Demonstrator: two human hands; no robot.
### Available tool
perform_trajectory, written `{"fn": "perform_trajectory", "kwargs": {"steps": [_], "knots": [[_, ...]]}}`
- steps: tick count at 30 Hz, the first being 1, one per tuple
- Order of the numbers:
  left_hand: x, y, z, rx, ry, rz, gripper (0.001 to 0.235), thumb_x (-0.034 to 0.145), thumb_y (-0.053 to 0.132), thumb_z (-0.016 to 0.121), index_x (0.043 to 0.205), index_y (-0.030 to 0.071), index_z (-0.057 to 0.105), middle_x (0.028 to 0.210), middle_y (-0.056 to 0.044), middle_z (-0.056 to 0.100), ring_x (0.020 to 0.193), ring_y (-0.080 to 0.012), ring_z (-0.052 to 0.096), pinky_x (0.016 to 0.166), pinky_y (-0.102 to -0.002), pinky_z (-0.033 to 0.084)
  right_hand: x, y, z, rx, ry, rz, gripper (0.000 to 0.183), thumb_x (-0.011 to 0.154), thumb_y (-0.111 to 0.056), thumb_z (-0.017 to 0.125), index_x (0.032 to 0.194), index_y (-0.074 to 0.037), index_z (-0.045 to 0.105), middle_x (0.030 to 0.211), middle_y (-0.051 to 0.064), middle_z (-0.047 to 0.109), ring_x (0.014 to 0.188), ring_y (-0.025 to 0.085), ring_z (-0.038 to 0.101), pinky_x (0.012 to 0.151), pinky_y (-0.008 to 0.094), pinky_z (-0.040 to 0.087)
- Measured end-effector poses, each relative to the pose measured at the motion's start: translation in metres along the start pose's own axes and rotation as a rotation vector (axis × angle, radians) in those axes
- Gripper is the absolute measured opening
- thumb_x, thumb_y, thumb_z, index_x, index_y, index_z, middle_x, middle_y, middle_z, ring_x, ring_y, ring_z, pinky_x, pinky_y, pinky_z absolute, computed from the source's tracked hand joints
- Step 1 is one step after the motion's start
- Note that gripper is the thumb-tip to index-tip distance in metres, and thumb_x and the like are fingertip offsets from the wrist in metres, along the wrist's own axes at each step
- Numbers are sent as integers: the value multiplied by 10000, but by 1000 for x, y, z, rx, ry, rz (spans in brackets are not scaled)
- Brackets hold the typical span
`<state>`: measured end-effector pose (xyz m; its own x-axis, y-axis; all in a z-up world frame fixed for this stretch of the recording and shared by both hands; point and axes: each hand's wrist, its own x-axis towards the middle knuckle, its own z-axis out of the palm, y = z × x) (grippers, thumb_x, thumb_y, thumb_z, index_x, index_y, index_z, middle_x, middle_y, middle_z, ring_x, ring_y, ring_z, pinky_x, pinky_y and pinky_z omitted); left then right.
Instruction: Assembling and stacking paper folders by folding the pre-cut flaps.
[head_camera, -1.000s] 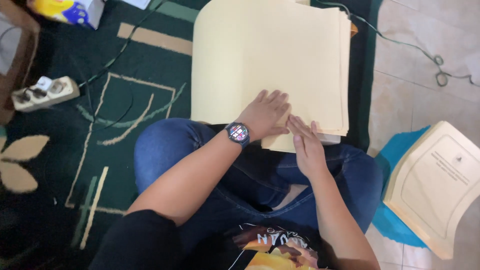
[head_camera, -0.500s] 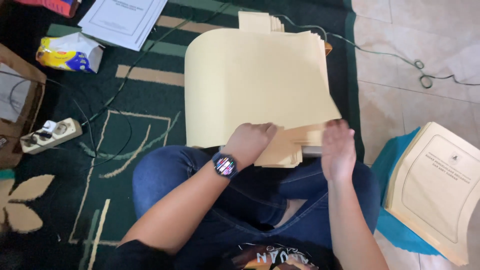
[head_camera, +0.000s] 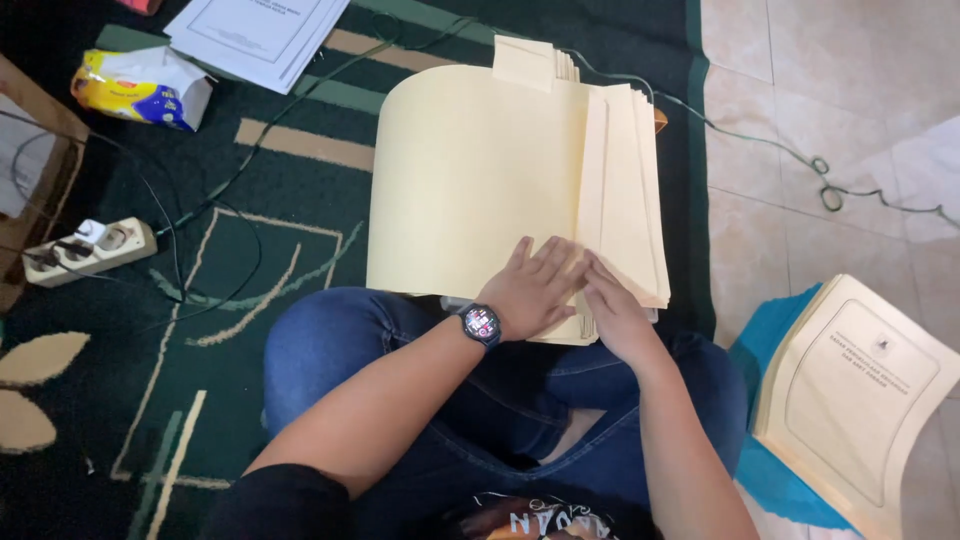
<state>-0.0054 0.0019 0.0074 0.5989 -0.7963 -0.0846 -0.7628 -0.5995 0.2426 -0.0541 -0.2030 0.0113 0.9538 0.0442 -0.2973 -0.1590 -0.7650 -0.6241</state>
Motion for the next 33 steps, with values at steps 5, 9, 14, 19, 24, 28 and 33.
{"fn": "perform_trajectory", "kwargs": {"steps": [5, 9, 14, 19, 24, 28, 33], "knots": [[9, 0, 14, 2, -43, -4, 689, 1067, 596, 197, 1649, 227, 189, 1737, -39, 141, 1604, -312, 53, 1277, -592, -23, 40, 16, -12, -521, -10, -46, 572, 1108, -269, 281, 1656, -120, 213, 1732, 109, 148, 1594, 296, 104, 1284, 475, 95], [11, 0, 12, -1, -82, -8, 711, 1049, 611, 200, 1650, 233, 179, 1738, -25, 133, 1601, -310, 59, 1274, -595, -17, 96, 16, -26, -616, -20, -90, 640, 1116, -343, 237, 1657, -25, 110, 1723, 228, 77, 1596, 376, 72, 1288, 510, 65], [13, -4, 20, -4, -54, 5, 728, 1042, 618, 274, 1653, 240, 155, 1738, -26, 134, 1599, -324, 69, 1275, -603, 15, 197, 14, -54, -662, 15, -93, 637, 1138, -349, 196, 1659, -6, 72, 1723, 246, 59, 1601, 381, 39, 1296, 494, 23], [18, -5, 47, -132, 302, 43, 658, 958, 542, 489, 1507, 180, 458, 1624, -64, 391, 1537, -320, 248, 1245, -617, 123, 263, 31, -64, -612, 217, -241, 640, 1090, -285, 277, 1607, 75, 163, 1699, 246, 139, 1577, 343, 99, 1255, 476, 95], [16, -5, 26, -47, -20, -3, 710, 1035, 635, 300, 1638, 275, 193, 1723, -10, 192, 1595, -312, 113, 1273, -613, 30, 237, 18, -61, -700, 69, -43, 656, 1127, -390, 182, 1666, -51, 23, 1740, 175, -2, 1612, 315, -11, 1305, 475, 21], [14, 2, 24, -5, -14, -11, 699, 1047, 638, 267, 1639, 273, 204, 1726, -10, 185, 1593, -319, 119, 1263, -635, 39, 179, 31, -41, -713, 73, -81, 652, 1125, -372, 193, 1666, -35, 53, 1734, 205, 35, 1608, 347, 27, 1300, 473, 29], [22, 18, 38, 64, -31, -112, 609, 1092, 350, 403, 1650, 237, 189, 1712, -114, 183, 1529, -471, 218, 1185, -745, 145, 112, 62, -24, -544, -18, -197, 651, 1116, -463, 228, 1676, -149, 116, 1747, 99, 46, 1606, 293, 35, 1298, 468, 20]]}}
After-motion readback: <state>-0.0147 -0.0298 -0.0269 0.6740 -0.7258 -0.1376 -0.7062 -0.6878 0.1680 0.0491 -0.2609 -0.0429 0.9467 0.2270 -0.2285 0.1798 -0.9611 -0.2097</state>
